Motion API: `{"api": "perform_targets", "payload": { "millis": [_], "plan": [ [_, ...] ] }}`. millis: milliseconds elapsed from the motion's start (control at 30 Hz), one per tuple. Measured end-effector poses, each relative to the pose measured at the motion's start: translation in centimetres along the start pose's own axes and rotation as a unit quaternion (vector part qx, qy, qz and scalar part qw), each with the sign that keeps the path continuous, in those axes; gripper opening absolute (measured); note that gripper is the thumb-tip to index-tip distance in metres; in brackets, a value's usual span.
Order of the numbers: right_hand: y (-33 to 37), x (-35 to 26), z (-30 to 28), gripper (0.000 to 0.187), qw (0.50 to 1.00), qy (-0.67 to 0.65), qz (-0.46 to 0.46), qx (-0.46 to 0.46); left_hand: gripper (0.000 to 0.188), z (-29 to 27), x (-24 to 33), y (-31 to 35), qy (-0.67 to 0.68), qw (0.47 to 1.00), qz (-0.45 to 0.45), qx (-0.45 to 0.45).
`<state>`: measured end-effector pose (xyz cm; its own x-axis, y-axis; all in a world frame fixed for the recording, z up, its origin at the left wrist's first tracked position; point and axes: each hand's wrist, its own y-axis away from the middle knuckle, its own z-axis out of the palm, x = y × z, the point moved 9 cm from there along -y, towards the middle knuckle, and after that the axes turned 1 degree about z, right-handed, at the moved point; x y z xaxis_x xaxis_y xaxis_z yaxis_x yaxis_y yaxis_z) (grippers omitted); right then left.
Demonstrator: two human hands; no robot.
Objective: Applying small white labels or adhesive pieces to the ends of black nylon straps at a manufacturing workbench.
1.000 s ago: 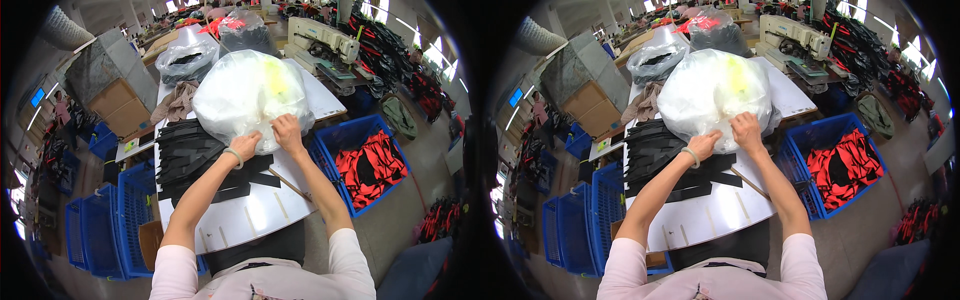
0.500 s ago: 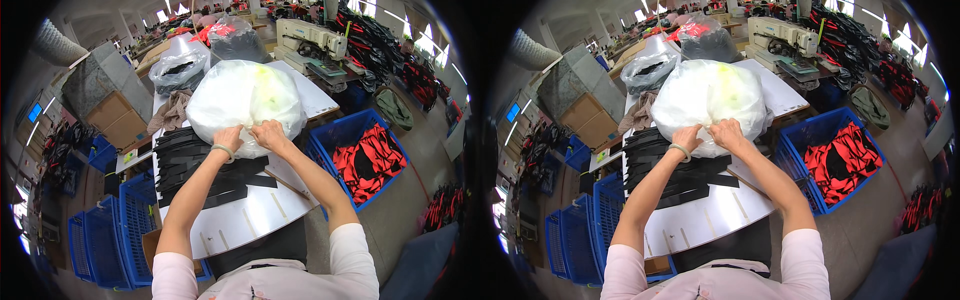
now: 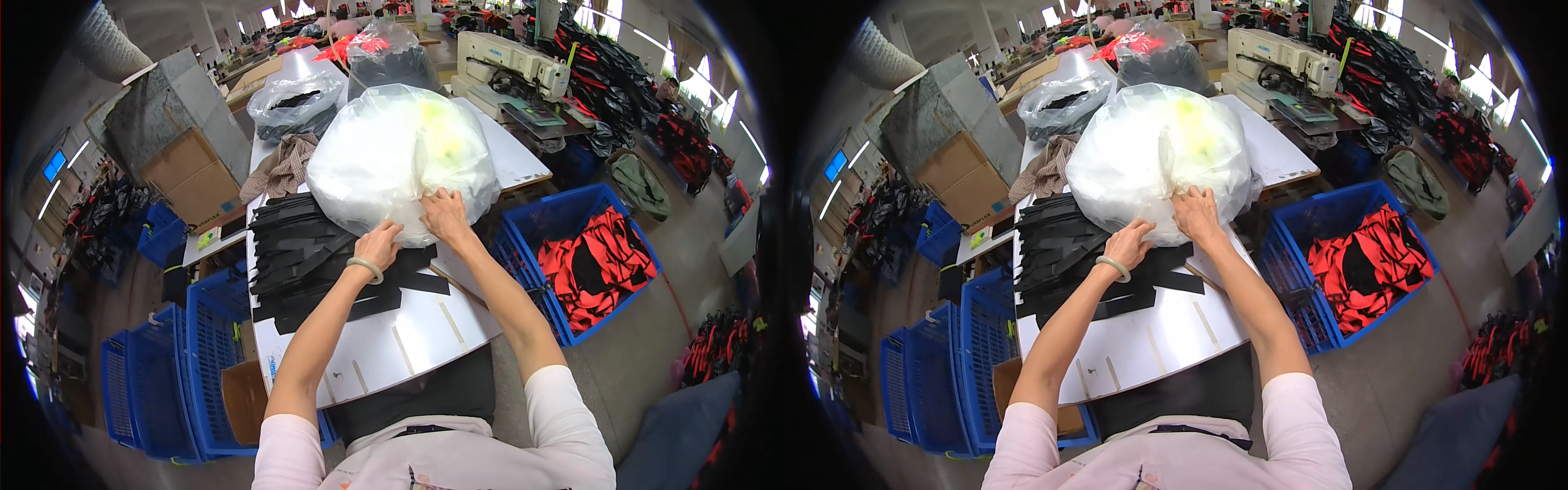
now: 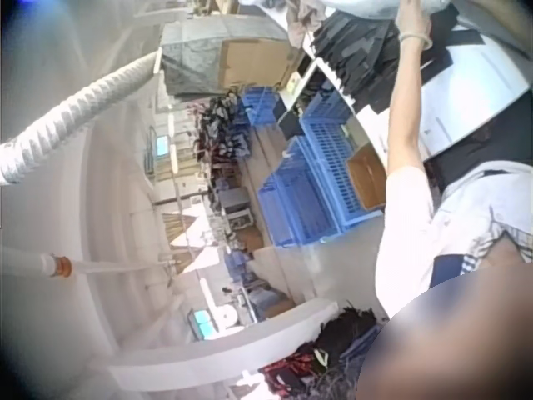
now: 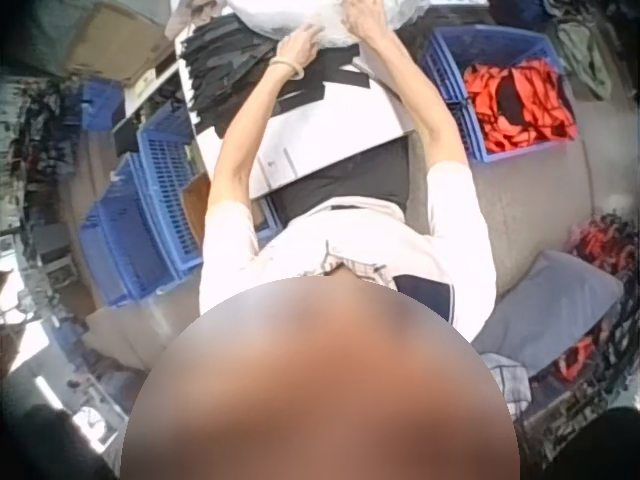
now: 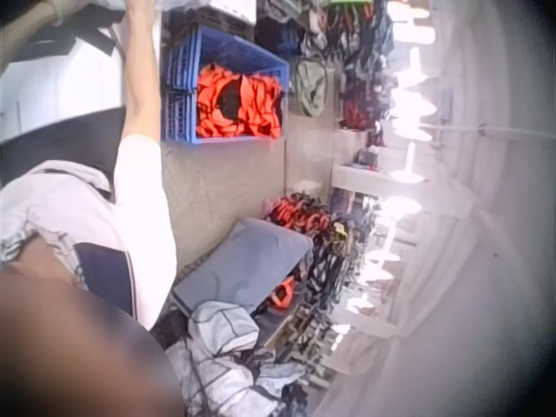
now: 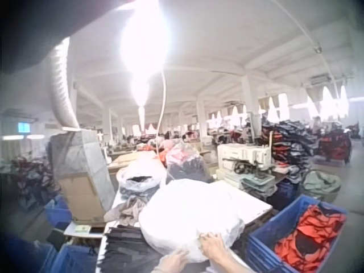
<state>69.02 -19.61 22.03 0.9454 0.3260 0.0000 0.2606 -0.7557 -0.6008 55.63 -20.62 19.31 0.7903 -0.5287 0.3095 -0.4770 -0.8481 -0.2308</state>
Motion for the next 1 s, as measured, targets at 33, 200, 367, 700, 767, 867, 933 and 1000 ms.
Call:
{"api": "perform_targets", "payload": {
  "millis": [33, 200, 367, 700, 767, 867, 933, 1000],
  "plan": [
    [0.3, -0.2, -0.2, 0.024, 1.000, -0.020, 0.003, -0.009, 0.041, -0.3, 0.4, 1.1, 0.037, 0.998, 0.044, 0.020],
    [3.2, -2.5, -3.1, 0.019, 0.991, -0.126, -0.050, 0.017, 0.036, -0.6, 1.9, 9.8, 0.224, 0.969, 0.055, 0.088],
    [9.4, -5.2, -3.1, 0.023, 0.947, -0.315, 0.035, -0.046, 0.038, 0.1, -3.1, 19.6, 0.222, 0.957, -0.093, 0.162],
    [8.4, -12.5, 1.8, 0.038, 0.960, -0.267, 0.073, 0.033, 0.037, 1.4, -8.0, 20.9, 0.047, 0.959, -0.211, 0.183],
    [6.8, -12.8, 2.4, 0.028, 0.970, -0.228, 0.073, 0.037, 0.035, 1.1, -7.9, 21.0, 0.062, 0.955, -0.207, 0.202],
    [6.0, -11.8, 4.8, 0.016, 0.970, -0.217, 0.092, -0.057, 0.035, 1.7, -7.9, 20.5, 0.096, 0.953, -0.238, 0.164],
    [6.0, -12.2, 3.2, 0.010, 0.967, -0.244, 0.067, -0.006, 0.034, 1.3, -7.9, 21.1, 0.105, 0.949, -0.236, 0.181],
    [6.6, -12.6, -0.2, 0.012, 0.961, -0.263, 0.017, 0.080, 0.041, 2.4, -8.6, 21.4, 0.247, 0.917, -0.274, 0.155]
  ]
}}
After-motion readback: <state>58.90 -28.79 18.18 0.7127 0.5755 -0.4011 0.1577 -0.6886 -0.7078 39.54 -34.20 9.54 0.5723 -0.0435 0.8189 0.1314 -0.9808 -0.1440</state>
